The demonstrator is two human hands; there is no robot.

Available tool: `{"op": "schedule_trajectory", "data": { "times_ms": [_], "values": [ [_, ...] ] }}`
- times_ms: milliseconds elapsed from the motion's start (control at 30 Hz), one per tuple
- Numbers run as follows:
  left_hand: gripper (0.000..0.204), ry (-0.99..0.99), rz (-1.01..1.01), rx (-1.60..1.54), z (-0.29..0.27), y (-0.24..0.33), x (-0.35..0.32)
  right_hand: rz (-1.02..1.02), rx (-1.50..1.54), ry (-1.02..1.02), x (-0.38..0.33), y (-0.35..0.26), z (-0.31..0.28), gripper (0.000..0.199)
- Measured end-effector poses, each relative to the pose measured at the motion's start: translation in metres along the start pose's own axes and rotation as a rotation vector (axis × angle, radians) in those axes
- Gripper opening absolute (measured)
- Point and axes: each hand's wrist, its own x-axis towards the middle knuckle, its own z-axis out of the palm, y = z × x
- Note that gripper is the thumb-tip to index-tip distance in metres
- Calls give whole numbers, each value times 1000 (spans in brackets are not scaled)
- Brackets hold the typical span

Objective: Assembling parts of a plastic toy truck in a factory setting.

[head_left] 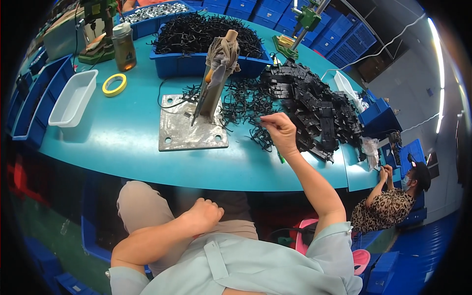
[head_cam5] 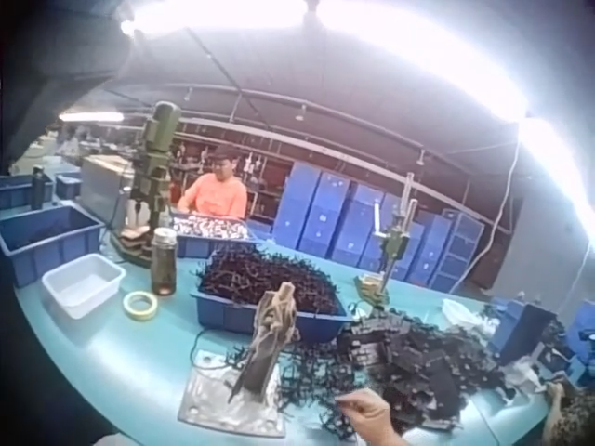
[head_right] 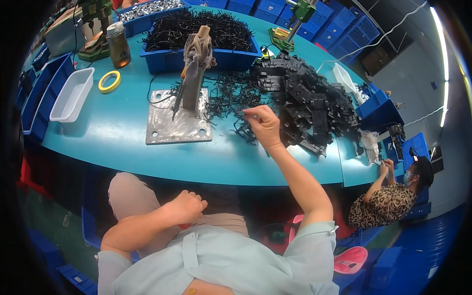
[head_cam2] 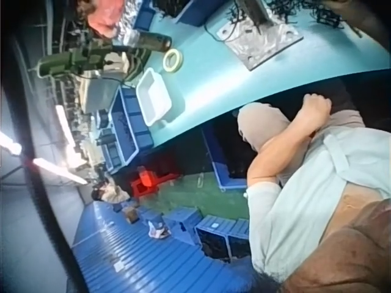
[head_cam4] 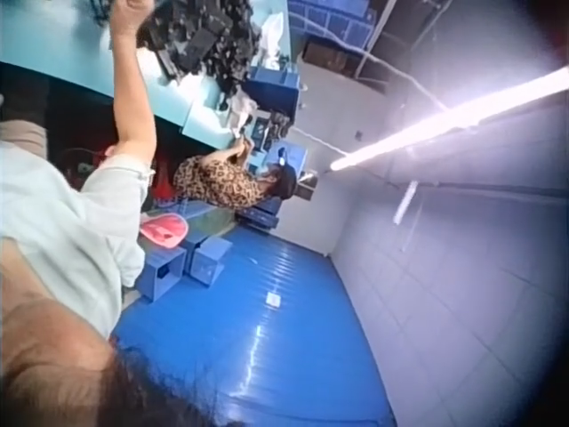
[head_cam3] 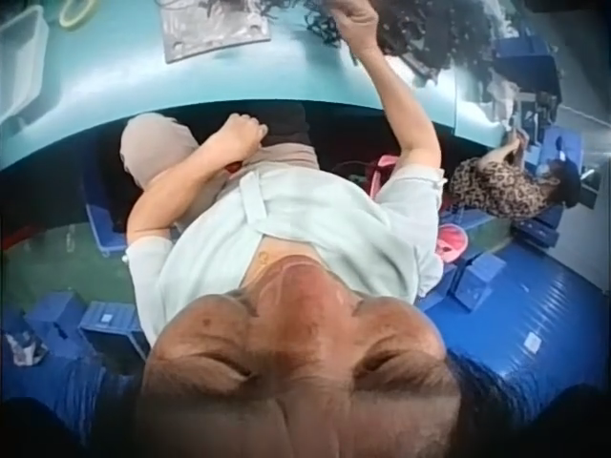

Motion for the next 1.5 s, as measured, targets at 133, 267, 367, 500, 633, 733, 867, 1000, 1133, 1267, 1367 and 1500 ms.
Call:
{"op": "schedule_trajectory", "data": {
  "times_ms": [133,267,367,500,633,733,867,1000,1133,1267,1367,1500],
  "values": [
    [28,-12,-14,-36,-4,-1,2,-98,-218,-51,-4,6,-13,25],
    [28,-55,-45,-66,-10,-1,-2,-26,-308,105,-6,3,-53,19],
    [27,-101,-27,-6,-13,3,-4,10,-476,208,-9,9,-91,16],
    [26,-76,-13,-23,-9,5,-2,180,-651,258,-14,34,-124,18],
    [26,-111,-30,-36,-9,1,1,81,-625,102,-8,63,-132,21],
    [26,-97,-70,-75,-6,-2,-1,-60,-795,-9,2,52,-122,21],
    [26,-79,-70,-100,-7,-1,3,-119,-733,63,9,63,-136,23],
    [26,-84,-57,-92,-4,-2,2,-115,-510,213,20,60,-147,21],
    [27,-86,-50,-89,-5,-1,2,-126,-422,272,25,53,-159,21],
    [28,-106,-54,-89,-6,-1,2,-156,-381,211,29,41,-163,22],
    [28,-104,-52,-87,-10,0,2,-120,-395,243,34,30,-165,25],
    [28,-97,-51,-87,-9,0,2,-106,-205,470,49,21,-170,24]
  ]
}}
